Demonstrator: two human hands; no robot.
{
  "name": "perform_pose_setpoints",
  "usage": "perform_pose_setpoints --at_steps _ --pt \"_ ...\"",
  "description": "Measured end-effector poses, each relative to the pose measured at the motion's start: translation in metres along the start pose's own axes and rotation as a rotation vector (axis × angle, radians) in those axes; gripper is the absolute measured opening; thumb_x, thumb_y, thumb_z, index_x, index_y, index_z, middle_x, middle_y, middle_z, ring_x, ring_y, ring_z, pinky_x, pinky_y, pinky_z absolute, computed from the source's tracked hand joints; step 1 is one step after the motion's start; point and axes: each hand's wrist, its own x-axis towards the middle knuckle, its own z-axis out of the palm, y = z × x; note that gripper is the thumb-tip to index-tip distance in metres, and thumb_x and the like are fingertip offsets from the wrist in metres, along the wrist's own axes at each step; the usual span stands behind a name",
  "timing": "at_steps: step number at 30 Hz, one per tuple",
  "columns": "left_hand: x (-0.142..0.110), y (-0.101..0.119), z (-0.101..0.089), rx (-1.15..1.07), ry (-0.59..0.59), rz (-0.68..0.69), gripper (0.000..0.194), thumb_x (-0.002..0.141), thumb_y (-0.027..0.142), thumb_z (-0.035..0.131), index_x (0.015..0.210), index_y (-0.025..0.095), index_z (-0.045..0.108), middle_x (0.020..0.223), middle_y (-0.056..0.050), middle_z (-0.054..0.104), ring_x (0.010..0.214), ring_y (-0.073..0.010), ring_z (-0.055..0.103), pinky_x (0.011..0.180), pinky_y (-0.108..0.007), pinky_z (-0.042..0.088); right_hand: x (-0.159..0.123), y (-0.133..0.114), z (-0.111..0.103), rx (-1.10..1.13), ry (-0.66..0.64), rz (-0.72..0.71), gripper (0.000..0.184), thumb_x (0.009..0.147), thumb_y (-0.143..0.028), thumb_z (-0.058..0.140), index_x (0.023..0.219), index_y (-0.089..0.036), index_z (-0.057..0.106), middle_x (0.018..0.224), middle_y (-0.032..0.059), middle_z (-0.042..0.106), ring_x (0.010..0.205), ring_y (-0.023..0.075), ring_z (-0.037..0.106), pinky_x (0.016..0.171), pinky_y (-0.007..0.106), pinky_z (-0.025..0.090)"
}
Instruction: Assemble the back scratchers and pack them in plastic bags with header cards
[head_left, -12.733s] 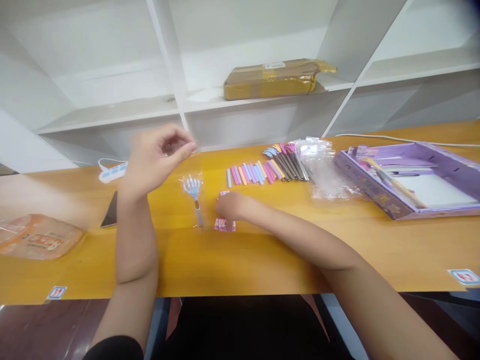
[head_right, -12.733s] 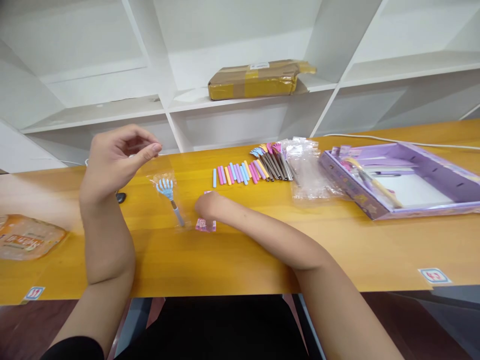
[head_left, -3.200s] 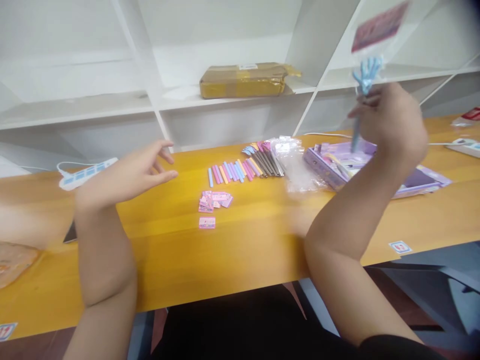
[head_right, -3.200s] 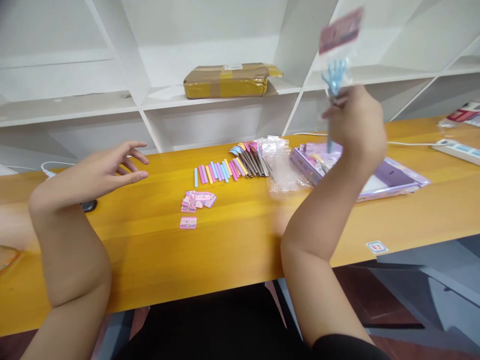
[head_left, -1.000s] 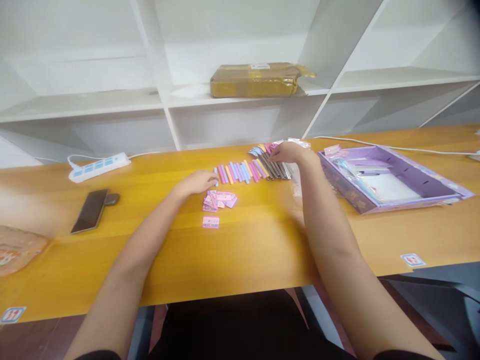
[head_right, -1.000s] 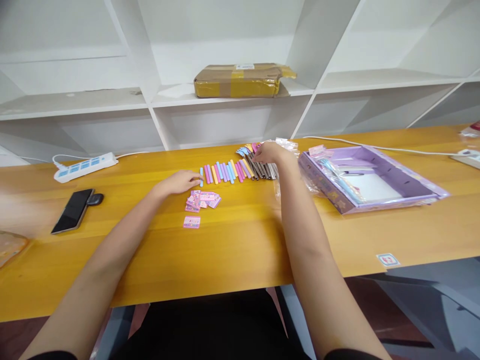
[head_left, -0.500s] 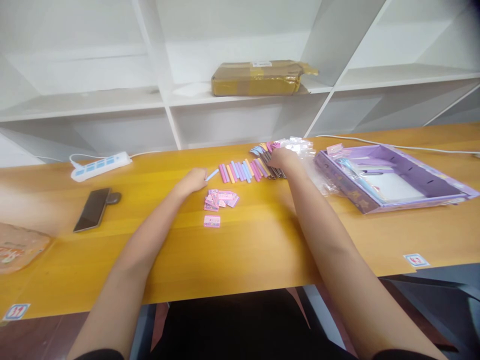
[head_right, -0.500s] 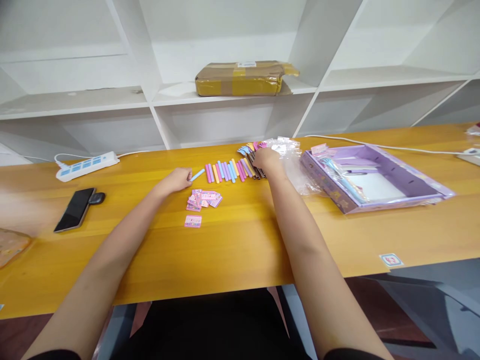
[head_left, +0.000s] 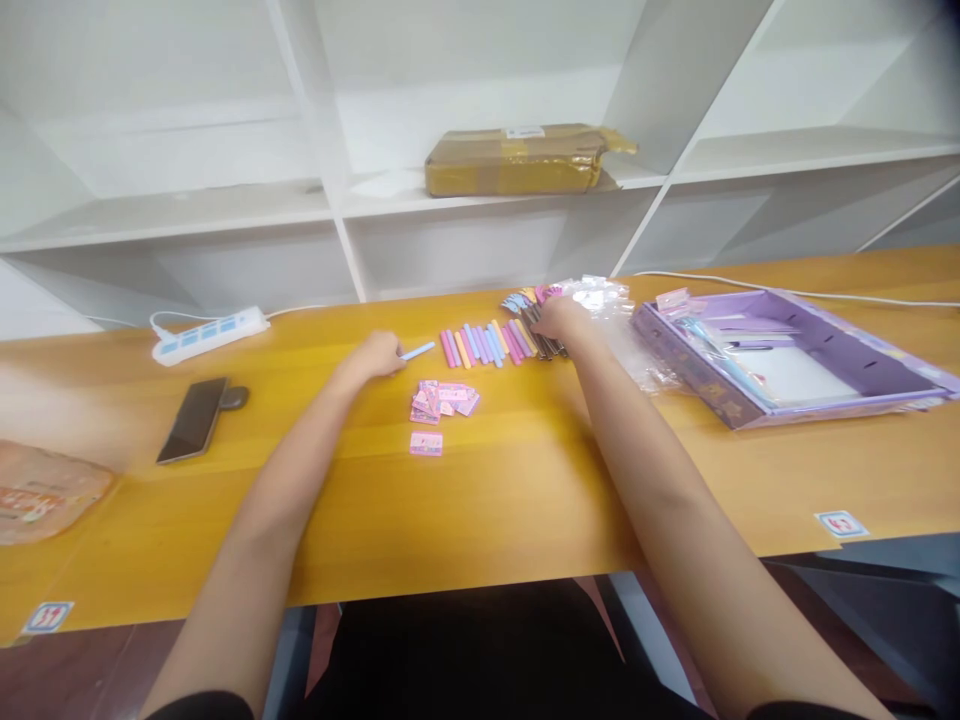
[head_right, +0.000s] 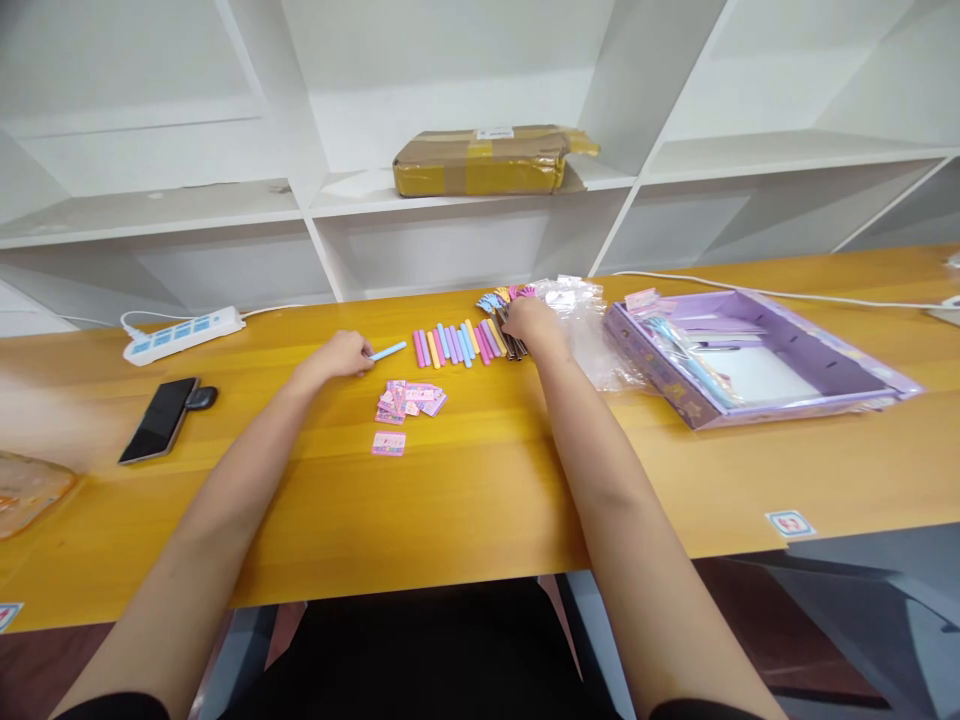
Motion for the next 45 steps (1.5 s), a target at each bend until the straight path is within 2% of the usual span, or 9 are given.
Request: perform_pose_setpoints --at_steps 7,12,17,20,23,27,34,39,45 --pt "-0.019 -0.009 -0.027 -0.043 0.237 0.051 0.017 0.109 0.027 0.079 0.123 0.018 0.084 0.125 -0.014 0.085 0.116 -0.0284 0.081 0.106 -0.042 0.067 -0.008 0.002 -0.017 0.028 0.021 -0.014 0.046 0.113 -0.048 0.079 0.144 -0.014 0.075 0.146 0.0154 0.074 0.132 0.027 0.075 0.116 0.048 0.065" --pt "-0.051 -0.004 -0.057 -0.091 0.476 0.122 0.021 0.103 0.024 0.075 0.119 0.017 0.086 0.122 -0.013 0.087 0.112 -0.0286 0.082 0.107 -0.042 0.063 -0.027 0.002 -0.052 0.113 0.135 -0.034 0.031 0.107 -0.039 0.078 0.115 -0.01 0.085 0.121 0.0274 0.082 0.126 0.0416 0.078 0.111 0.046 0.063" --pt "-0.093 0.013 -0.077 -0.182 0.68 0.256 0.015 0.102 0.026 0.078 0.114 0.019 0.084 0.121 -0.011 0.082 0.102 -0.0229 0.08 0.1 -0.039 0.066 -0.076 -0.003 -0.094 0.294 0.318 -0.151 0.023 0.109 -0.039 0.069 0.109 -0.02 0.083 0.11 0.0163 0.084 0.115 0.034 0.08 0.111 0.046 0.064" --pt "-0.118 0.025 -0.081 -0.188 0.77 0.383 0.008 0.101 0.023 0.079 0.109 0.022 0.082 0.115 -0.007 0.081 0.096 -0.02 0.079 0.094 -0.036 0.067 -0.118 -0.006 -0.112 0.64 0.395 -0.342 0.024 0.105 -0.046 0.078 0.095 -0.025 0.072 0.084 0.0075 0.077 0.083 0.0249 0.074 0.089 0.043 0.066" --pt "-0.138 0.034 -0.083 -0.125 0.804 0.485 0.007 0.103 0.025 0.078 0.108 0.022 0.081 0.111 -0.006 0.081 0.094 -0.0195 0.079 0.092 -0.036 0.067 -0.155 -0.012 -0.122 1.008 0.354 -0.616 0.041 0.1 -0.062 0.086 0.092 -0.029 0.064 0.061 -0.0016 0.059 0.055 0.0163 0.05 0.056 0.035 0.047" --pt "-0.153 0.04 -0.085 -0.076 0.823 0.529 0.007 0.104 0.029 0.077 0.107 0.023 0.079 0.109 -0.006 0.081 0.092 -0.0203 0.079 0.091 -0.037 0.067 -0.18 -0.023 -0.124 1.341 0.427 -0.843 0.054 0.09 -0.073 0.096 0.094 -0.03 0.064 0.061 -0.0042 0.052 0.049 0.0132 0.041 0.046 0.034 0.033" --pt "-0.163 0.044 -0.085 -0.05 0.819 0.523 0.008 0.106 0.03 0.073 0.109 0.024 0.078 0.111 -0.006 0.083 0.093 -0.0217 0.081 0.092 -0.039 0.067 -0.189 -0.037 -0.119 1.468 0.463 -0.868 0.055 0.097 -0.085 0.082 0.106 -0.033 0.072 0.076 0.0026 0.063 0.061 0.0174 0.058 0.051 0.034 0.045" --pt "-0.168 0.047 -0.085 -0.048 0.819 0.52 0.009 0.107 0.031 0.071 0.111 0.026 0.079 0.112 -0.006 0.084 0.095 -0.0224 0.081 0.093 -0.039 0.067 -0.187 -0.044 -0.115 1.518 0.472 -0.895 0.05 0.097 -0.08 0.084 0.104 -0.033 0.072 0.075 0.0014 0.061 0.056 0.0153 0.051 0.051 0.035 0.043" --pt "-0.174 0.048 -0.085 -0.041 0.838 0.539 0.012 0.108 0.029 0.07 0.114 0.026 0.08 0.113 -0.005 0.085 0.094 -0.0223 0.08 0.091 -0.038 0.065 -0.181 -0.045 -0.11 1.38 0.396 -0.792 0.07 0.095 -0.1 0.065 0.128 -0.039 0.072 0.082 0.0037 0.066 0.071 0.0235 0.068 0.054 0.035 0.047"
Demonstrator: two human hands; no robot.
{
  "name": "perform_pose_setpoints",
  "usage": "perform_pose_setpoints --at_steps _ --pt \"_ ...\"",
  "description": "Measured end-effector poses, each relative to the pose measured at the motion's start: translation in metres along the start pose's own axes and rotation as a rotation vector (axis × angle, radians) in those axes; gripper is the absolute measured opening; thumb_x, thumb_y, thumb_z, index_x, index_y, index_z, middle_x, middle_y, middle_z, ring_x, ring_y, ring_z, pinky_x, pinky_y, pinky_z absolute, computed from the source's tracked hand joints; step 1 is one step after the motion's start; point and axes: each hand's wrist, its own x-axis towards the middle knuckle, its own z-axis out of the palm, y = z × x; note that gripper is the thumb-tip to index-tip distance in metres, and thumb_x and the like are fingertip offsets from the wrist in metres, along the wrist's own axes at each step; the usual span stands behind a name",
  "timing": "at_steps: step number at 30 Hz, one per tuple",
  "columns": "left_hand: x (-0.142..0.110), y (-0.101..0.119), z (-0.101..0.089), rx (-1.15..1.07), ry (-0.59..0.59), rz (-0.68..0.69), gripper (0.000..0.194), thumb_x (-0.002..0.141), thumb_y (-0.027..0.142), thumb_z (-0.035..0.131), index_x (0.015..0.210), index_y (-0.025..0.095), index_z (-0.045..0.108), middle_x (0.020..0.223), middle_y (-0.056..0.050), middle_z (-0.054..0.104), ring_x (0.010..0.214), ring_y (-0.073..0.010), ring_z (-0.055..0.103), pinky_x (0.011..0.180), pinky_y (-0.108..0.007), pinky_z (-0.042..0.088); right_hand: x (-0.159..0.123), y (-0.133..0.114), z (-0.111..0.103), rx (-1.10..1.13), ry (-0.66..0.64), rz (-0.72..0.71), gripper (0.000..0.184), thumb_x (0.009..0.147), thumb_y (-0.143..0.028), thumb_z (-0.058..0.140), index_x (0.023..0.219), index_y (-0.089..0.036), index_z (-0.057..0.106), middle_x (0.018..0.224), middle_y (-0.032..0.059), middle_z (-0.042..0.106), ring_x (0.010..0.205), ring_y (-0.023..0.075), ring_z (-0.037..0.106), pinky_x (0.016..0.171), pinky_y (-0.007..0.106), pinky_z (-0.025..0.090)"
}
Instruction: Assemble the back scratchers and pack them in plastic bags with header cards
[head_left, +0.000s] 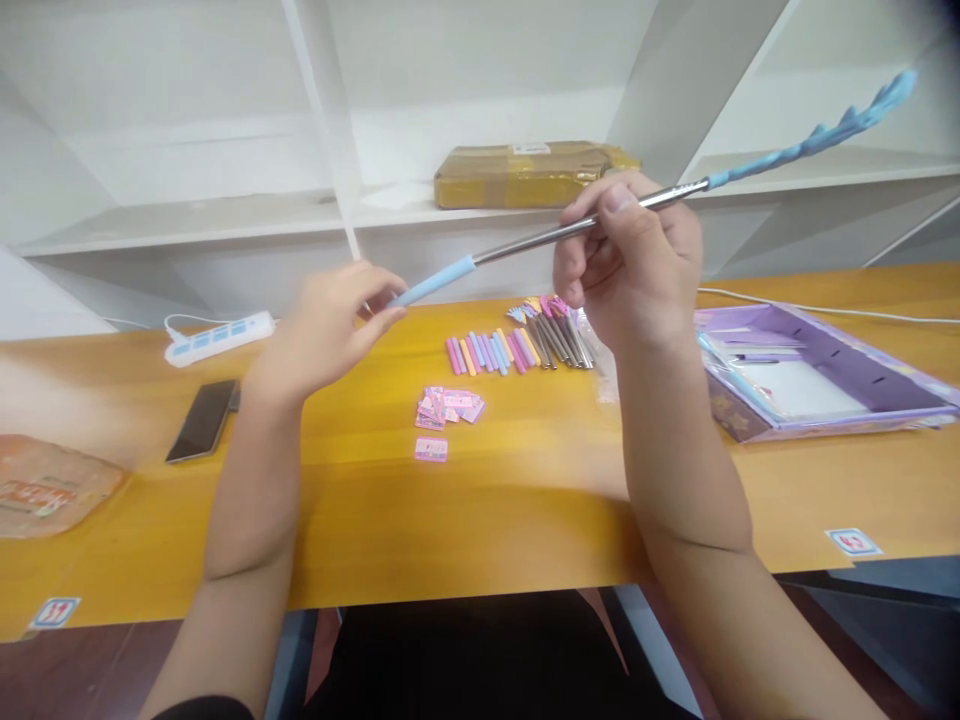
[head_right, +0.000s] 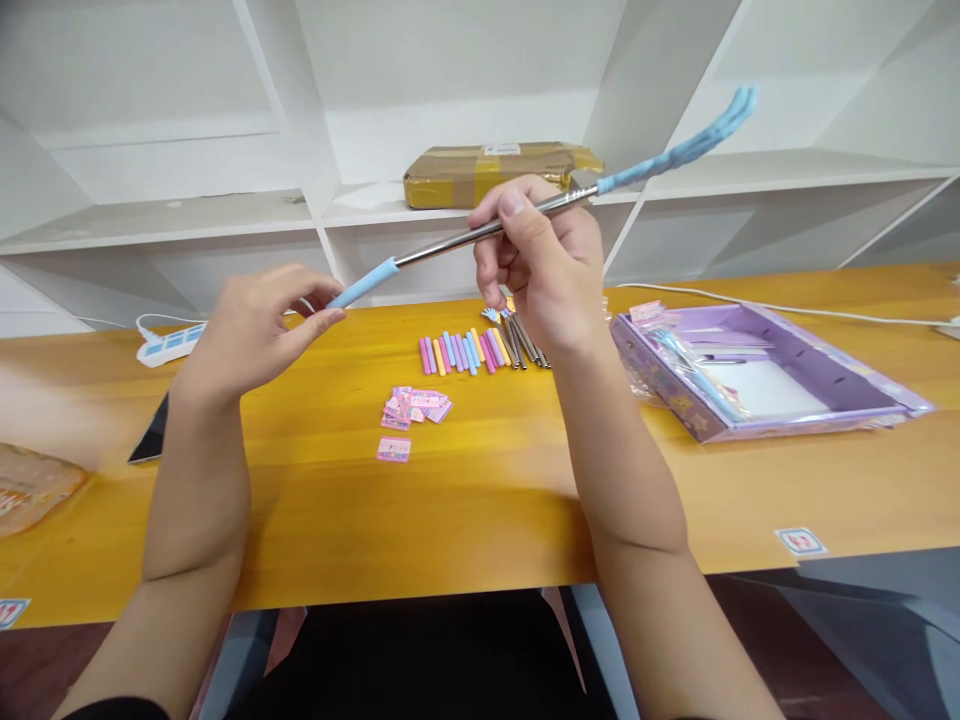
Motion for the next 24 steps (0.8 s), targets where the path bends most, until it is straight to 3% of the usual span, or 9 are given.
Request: perform_pose_setpoints --at_steps 6,10,16,21,24 --pt "-0.001 0.002 -0.003 0.019 0.016 -0.033 0.02 0.111 0.029 0.065 0.122 0.027 0.082 0.115 -0.005 0.087 0.098 -0.0236 0.081 0.095 -0.038 0.064 0.002 0.003 -0.001 0.04 0.046 -0.1 0.055 0.098 -0.089 0.072 0.109 -0.035 0.072 0.078 0.0032 0.063 0.061 0.0201 0.057 0.051 0.037 0.045" --pt "-0.002 0.003 -0.004 0.037 0.031 -0.054 0.027 0.112 0.03 0.062 0.129 0.026 0.084 0.113 -0.005 0.088 0.102 -0.0245 0.081 0.099 -0.038 0.065 0.003 0.004 0.0 0.078 0.026 -0.113 0.049 0.101 -0.084 0.073 0.107 -0.035 0.071 0.079 0.0023 0.063 0.059 0.0186 0.055 0.049 0.037 0.042" --pt "-0.003 0.003 -0.005 0.024 0.07 -0.064 0.03 0.114 0.032 0.061 0.132 0.026 0.085 0.103 -0.004 0.087 0.092 -0.0222 0.08 0.093 -0.034 0.063 0.007 0.002 0.008 0.284 0.037 -0.209 0.036 0.102 -0.062 0.086 0.095 -0.03 0.072 0.067 -0.0027 0.056 0.047 0.0102 0.041 0.041 0.03 0.03" --pt "-0.001 0.002 0.001 -0.005 0.118 -0.036 0.028 0.114 0.03 0.063 0.131 0.025 0.085 0.089 -0.002 0.083 0.079 -0.0201 0.076 0.085 -0.033 0.061 0.017 0.013 0.008 0.303 0.054 -0.293 0.049 0.098 -0.074 0.087 0.091 -0.029 0.069 0.06 -0.0047 0.044 0.042 0.0113 0.035 0.036 0.031 0.03" --pt "-0.001 0.003 0.004 -0.036 0.116 -0.039 0.027 0.114 0.031 0.063 0.129 0.024 0.084 0.086 -0.002 0.081 0.077 -0.0195 0.075 0.083 -0.032 0.061 0.018 0.015 0.008 0.283 0.088 -0.281 0.051 0.097 -0.077 0.086 0.09 -0.03 0.068 0.059 -0.0039 0.044 0.043 0.0122 0.035 0.036 0.032 0.032"
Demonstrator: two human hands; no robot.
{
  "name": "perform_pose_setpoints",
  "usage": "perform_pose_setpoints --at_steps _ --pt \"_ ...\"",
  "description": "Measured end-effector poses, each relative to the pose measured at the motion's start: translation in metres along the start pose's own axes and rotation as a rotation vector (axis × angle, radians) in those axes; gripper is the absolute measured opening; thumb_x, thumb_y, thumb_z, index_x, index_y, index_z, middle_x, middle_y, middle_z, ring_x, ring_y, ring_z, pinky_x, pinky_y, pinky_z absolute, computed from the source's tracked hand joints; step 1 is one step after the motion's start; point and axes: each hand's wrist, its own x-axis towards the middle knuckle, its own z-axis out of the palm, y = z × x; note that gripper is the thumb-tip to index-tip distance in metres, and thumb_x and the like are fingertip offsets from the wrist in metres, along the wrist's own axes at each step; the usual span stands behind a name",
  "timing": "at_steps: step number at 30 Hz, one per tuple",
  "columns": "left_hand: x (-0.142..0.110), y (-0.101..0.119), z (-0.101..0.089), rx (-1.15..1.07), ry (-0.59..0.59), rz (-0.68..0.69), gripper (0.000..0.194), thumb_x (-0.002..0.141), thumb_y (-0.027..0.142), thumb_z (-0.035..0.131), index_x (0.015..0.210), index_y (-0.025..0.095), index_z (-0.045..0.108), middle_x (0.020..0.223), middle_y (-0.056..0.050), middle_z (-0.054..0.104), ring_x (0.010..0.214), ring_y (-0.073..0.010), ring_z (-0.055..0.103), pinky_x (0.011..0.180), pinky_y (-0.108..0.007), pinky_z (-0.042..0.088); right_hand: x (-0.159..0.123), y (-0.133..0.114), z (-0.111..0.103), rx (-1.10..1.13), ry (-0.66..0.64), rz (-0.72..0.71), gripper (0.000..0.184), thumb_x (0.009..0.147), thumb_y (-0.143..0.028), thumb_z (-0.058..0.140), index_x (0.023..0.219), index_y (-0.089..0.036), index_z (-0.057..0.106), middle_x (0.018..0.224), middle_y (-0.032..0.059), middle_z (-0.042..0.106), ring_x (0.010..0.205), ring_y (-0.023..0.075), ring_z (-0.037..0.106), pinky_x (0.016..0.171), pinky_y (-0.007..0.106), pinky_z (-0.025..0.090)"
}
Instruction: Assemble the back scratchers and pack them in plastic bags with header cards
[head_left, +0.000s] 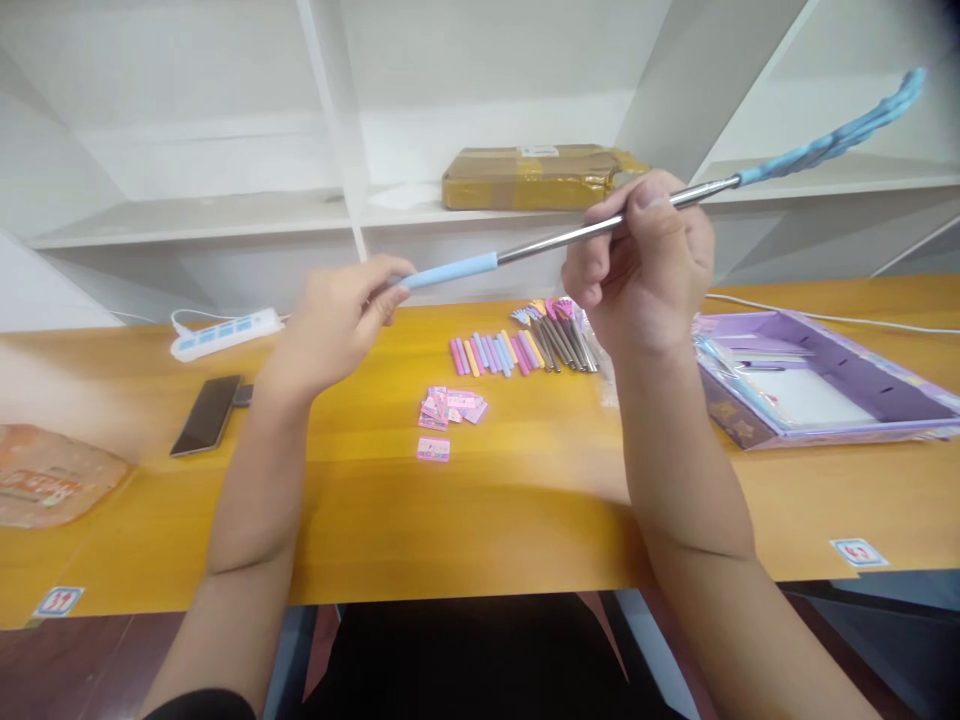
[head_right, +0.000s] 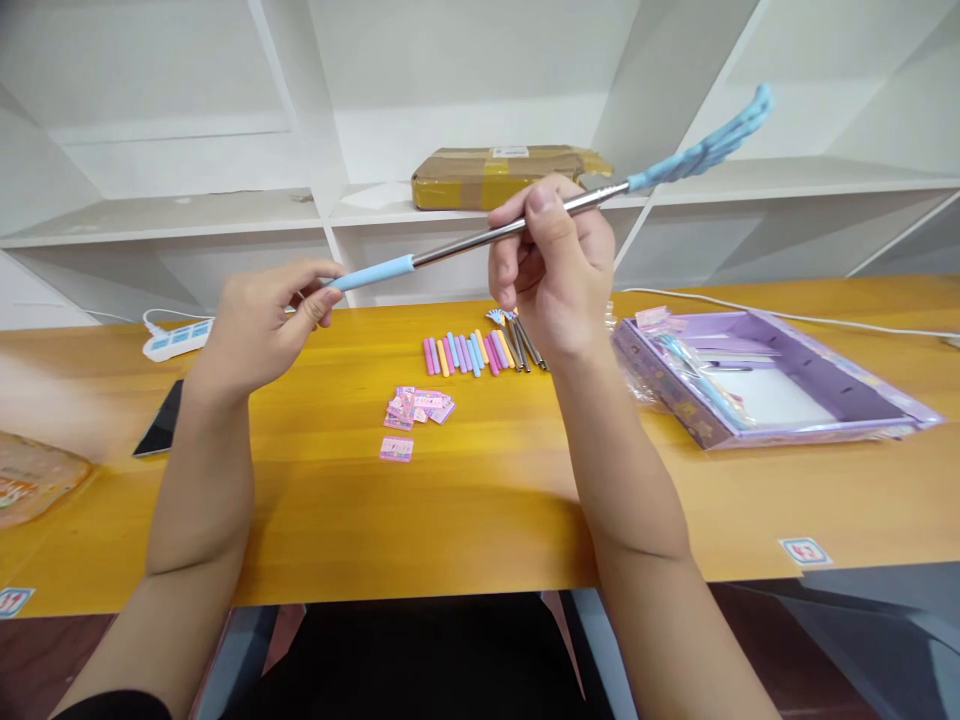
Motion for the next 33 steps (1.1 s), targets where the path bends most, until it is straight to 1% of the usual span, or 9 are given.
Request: perform_pose_setpoints --at_steps 3,5,7,12,16,21,26,30,33 --pt "0.0 0.001 0.0 -0.009 0.01 -0.001 0.026 0.114 0.031 0.063 0.129 0.025 0.084 0.084 -0.001 0.08 0.076 -0.0191 0.074 0.082 -0.032 0.061 -0.001 -0.002 0.003 0.032 0.022 -0.027 0.046 0.097 -0.072 0.088 0.089 -0.03 0.07 0.058 -0.0034 0.047 0.042 0.0117 0.035 0.036 0.031 0.03" --pt "-0.001 0.002 0.0 -0.013 0.022 0.011 0.026 0.114 0.031 0.064 0.129 0.025 0.084 0.082 -0.001 0.079 0.074 -0.0188 0.073 0.081 -0.032 0.06 -0.002 -0.003 0.005 0.056 0.021 -0.065 0.041 0.101 -0.066 0.087 0.091 -0.03 0.072 0.059 -0.0035 0.048 0.042 0.0111 0.035 0.037 0.031 0.028" --pt "-0.002 0.003 -0.001 -0.015 0.031 0.021 0.026 0.114 0.031 0.064 0.129 0.024 0.084 0.08 -0.001 0.078 0.073 -0.0185 0.072 0.08 -0.032 0.06 -0.002 -0.003 0.006 0.063 0.024 -0.095 0.039 0.103 -0.065 0.086 0.092 -0.03 0.073 0.059 -0.0039 0.048 0.041 0.0108 0.035 0.037 0.031 0.027" --pt "-0.003 0.005 -0.001 0.011 0.042 0.025 0.026 0.115 0.034 0.064 0.129 0.025 0.084 0.079 -0.001 0.077 0.073 -0.0191 0.072 0.081 -0.033 0.061 -0.003 -0.003 0.004 -0.002 0.045 -0.048 0.05 0.098 -0.076 0.087 0.092 -0.03 0.068 0.061 -0.0031 0.048 0.044 0.0119 0.038 0.04 0.032 0.031" --pt "-0.003 0.003 -0.001 0.031 0.067 0.049 0.025 0.116 0.034 0.063 0.127 0.025 0.084 0.081 -0.001 0.079 0.074 -0.0194 0.072 0.083 -0.034 0.061 -0.003 -0.004 0.004 0.017 0.044 -0.018 0.05 0.098 -0.075 0.088 0.091 -0.03 0.066 0.061 -0.0031 0.048 0.045 0.0113 0.037 0.04 0.032 0.03" --pt "-0.003 0.003 0.0 0.037 0.077 0.06 0.025 0.116 0.032 0.063 0.126 0.025 0.084 0.081 -0.001 0.078 0.074 -0.0193 0.072 0.081 -0.034 0.06 -0.002 0.001 0.003 0.045 0.031 -0.016 0.047 0.099 -0.072 0.088 0.091 -0.03 0.067 0.06 -0.0029 0.048 0.046 0.0121 0.035 0.042 0.034 0.031" --pt "-0.002 0.004 0.005 0.015 0.055 0.059 0.023 0.116 0.031 0.064 0.126 0.026 0.084 0.08 0.0 0.077 0.072 -0.019 0.072 0.079 -0.033 0.059 -0.001 0.005 -0.001 -0.008 0.027 -0.001 0.056 0.097 -0.083 0.084 0.092 -0.031 0.064 0.061 -0.0019 0.047 0.048 0.0135 0.035 0.044 0.036 0.033" --pt "-0.002 0.004 0.007 0.006 0.06 0.062 0.022 0.116 0.03 0.064 0.126 0.026 0.084 0.08 0.0 0.077 0.072 -0.0192 0.072 0.079 -0.034 0.059 0.0 0.009 -0.004 -0.012 0.025 -0.001 0.054 0.098 -0.082 0.083 0.091 -0.031 0.066 0.062 -0.0008 0.047 0.048 0.0146 0.038 0.044 0.036 0.034" --pt "-0.002 0.005 0.008 0.012 0.06 0.062 0.022 0.116 0.031 0.064 0.126 0.026 0.084 0.078 0.0 0.076 0.071 -0.0191 0.071 0.078 -0.033 0.059 0.002 0.012 -0.006 -0.048 0.033 0.008 0.056 0.097 -0.085 0.08 0.092 -0.031 0.066 0.063 -0.0006 0.048 0.05 0.0155 0.041 0.045 0.036 0.035"
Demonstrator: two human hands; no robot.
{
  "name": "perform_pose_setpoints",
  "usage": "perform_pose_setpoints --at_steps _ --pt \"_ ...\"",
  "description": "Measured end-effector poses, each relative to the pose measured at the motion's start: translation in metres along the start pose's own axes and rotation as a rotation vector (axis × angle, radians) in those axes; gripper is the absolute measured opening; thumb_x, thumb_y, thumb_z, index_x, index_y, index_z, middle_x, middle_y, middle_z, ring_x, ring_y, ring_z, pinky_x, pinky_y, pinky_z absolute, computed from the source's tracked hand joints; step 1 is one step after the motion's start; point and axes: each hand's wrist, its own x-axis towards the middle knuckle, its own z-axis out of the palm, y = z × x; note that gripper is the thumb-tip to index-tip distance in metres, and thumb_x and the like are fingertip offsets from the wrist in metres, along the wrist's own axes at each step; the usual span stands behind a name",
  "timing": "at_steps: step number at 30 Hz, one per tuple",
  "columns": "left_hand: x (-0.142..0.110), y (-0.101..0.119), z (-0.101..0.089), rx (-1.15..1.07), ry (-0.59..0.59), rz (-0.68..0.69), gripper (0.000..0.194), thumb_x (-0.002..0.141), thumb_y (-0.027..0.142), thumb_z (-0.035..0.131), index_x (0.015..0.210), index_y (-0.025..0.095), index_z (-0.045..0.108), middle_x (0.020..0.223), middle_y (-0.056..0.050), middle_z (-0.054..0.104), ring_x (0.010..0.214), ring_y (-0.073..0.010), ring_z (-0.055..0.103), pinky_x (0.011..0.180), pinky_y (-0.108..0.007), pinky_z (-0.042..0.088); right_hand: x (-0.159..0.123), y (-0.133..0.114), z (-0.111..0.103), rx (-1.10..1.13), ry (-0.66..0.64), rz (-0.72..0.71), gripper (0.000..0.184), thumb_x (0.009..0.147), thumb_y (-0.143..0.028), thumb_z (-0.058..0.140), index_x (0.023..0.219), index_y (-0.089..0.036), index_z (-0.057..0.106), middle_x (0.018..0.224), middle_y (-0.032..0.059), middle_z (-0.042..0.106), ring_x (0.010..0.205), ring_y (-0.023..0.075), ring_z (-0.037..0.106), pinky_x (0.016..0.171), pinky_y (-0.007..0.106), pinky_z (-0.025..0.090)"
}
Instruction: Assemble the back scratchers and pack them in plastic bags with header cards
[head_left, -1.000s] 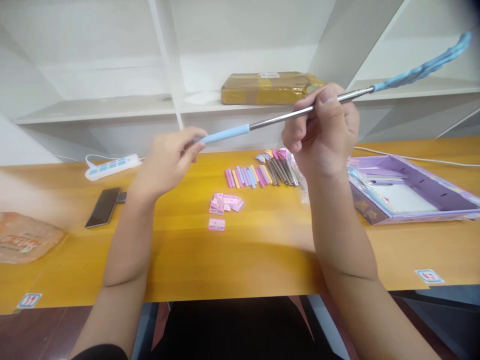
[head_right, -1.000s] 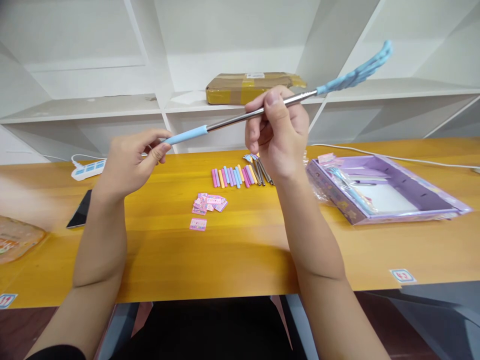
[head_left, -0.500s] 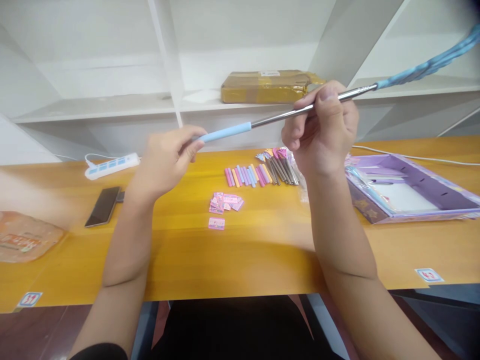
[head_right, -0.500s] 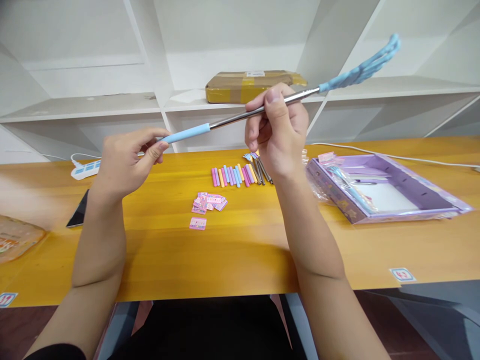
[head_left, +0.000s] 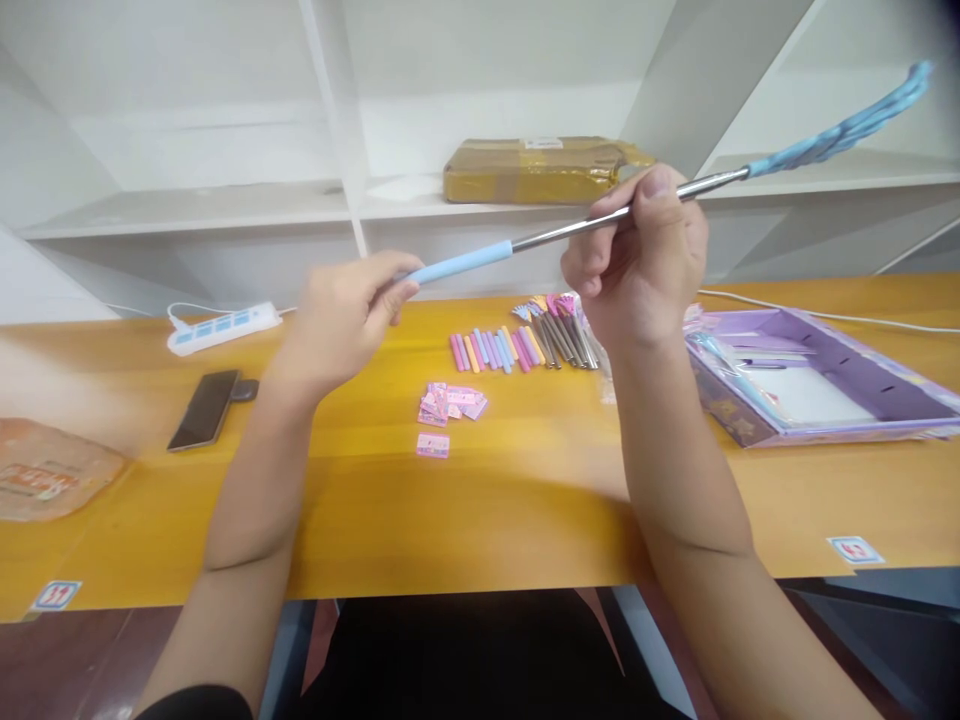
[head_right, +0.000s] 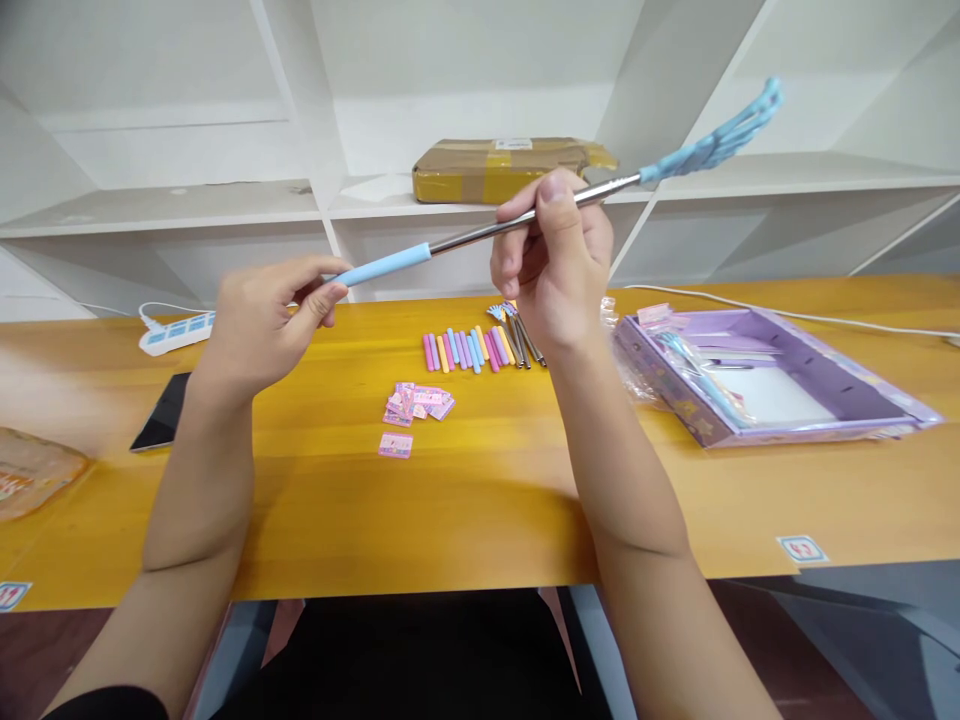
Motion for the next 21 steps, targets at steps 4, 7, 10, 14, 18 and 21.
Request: perform_pose_setpoints --at_steps 4,7,10,14,18,21 --pt "0.0 0.001 0.003 0.008 -0.001 -0.005 0.023 0.117 0.032 0.063 0.126 0.026 0.083 0.077 0.001 0.076 0.072 -0.019 0.072 0.08 -0.033 0.061 0.001 -0.001 0.002 0.034 0.0 -0.016 0.055 0.098 -0.082 0.081 0.09 -0.031 0.065 0.06 -0.0028 0.043 0.046 0.0137 0.035 0.044 0.034 0.03" --pt "0.0 0.002 0.004 0.0 -0.002 -0.019 0.023 0.117 0.033 0.063 0.126 0.027 0.083 0.079 0.0 0.077 0.073 -0.0196 0.073 0.081 -0.034 0.061 -0.002 -0.006 0.005 0.073 -0.026 -0.031 0.051 0.099 -0.078 0.083 0.091 -0.031 0.065 0.06 -0.003 0.042 0.047 0.0132 0.033 0.045 0.034 0.028" --pt "0.0 0.003 0.003 -0.017 -0.006 -0.032 0.023 0.116 0.031 0.064 0.126 0.028 0.084 0.078 0.0 0.077 0.073 -0.0203 0.073 0.081 -0.035 0.061 -0.005 -0.012 0.01 0.043 -0.011 0.015 0.053 0.095 -0.081 0.085 0.093 -0.033 0.064 0.062 -0.001 0.045 0.05 0.0147 0.033 0.047 0.037 0.03" --pt "0.0 0.003 0.002 -0.009 -0.006 -0.056 0.025 0.115 0.032 0.064 0.127 0.028 0.085 0.077 0.0 0.076 0.073 -0.0208 0.073 0.081 -0.036 0.061 -0.007 -0.013 0.014 -0.027 0.062 0.087 0.064 0.088 -0.093 0.081 0.089 -0.033 0.06 0.063 0.0009 0.044 0.053 0.0173 0.032 0.049 0.039 0.031" --pt "0.001 0.002 0.002 -0.008 -0.01 -0.064 0.024 0.115 0.033 0.064 0.126 0.028 0.085 0.075 0.0 0.075 0.073 -0.0208 0.072 0.082 -0.036 0.061 -0.006 -0.009 0.015 -0.025 0.048 0.075 0.062 0.091 -0.091 0.079 0.088 -0.033 0.059 0.061 -0.0011 0.04 0.051 0.0169 0.03 0.049 0.038 0.031" --pt "0.0 0.001 0.002 -0.014 -0.014 -0.067 0.023 0.115 0.032 0.064 0.125 0.028 0.085 0.076 0.0 0.074 0.073 -0.0209 0.073 0.082 -0.036 0.06 -0.005 -0.004 0.017 0.029 0.02 0.035 0.052 0.097 -0.081 0.08 0.087 -0.033 0.062 0.059 -0.0037 0.038 0.047 0.0156 0.028 0.048 0.037 0.029"
